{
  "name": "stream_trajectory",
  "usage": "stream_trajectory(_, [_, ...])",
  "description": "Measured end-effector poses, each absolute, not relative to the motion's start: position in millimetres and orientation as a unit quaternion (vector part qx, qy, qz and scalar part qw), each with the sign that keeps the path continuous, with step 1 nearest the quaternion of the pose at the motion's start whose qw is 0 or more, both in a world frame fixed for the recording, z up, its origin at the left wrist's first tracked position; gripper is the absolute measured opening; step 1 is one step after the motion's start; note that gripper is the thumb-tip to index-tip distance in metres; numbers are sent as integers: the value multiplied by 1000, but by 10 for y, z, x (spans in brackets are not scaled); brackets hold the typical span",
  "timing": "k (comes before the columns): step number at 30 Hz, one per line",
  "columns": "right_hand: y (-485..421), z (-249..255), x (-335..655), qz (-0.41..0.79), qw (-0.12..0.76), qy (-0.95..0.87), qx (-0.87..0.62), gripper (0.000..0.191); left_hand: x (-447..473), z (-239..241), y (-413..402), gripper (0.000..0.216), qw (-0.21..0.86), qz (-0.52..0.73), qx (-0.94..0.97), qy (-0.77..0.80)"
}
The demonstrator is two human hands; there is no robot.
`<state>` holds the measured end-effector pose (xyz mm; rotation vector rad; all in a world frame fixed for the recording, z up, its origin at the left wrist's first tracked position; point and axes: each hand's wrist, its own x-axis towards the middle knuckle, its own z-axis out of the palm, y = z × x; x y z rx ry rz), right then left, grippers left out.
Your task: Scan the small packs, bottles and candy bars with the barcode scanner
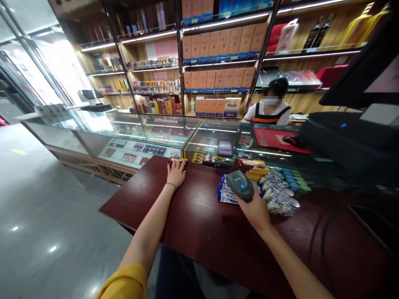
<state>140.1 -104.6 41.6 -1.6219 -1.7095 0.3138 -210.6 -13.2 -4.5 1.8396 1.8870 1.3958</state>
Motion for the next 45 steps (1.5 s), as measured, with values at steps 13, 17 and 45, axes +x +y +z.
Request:
stream_trajectory(13, [-1065, 366, 1361, 110, 362, -680, -629, 47, -2214, -76, -118, 34, -24, 333, 674, 659])
stream_trajectory(17, [-1081, 386, 1389, 131, 384, -669, -623, 47, -2191, 38, -229, 36, -65, 379, 662, 644])
stream_trajectory(45, [-1135, 493, 1652, 82, 246, -767, -588, 46, -501, 457, -467, 15, 588, 774, 123, 199])
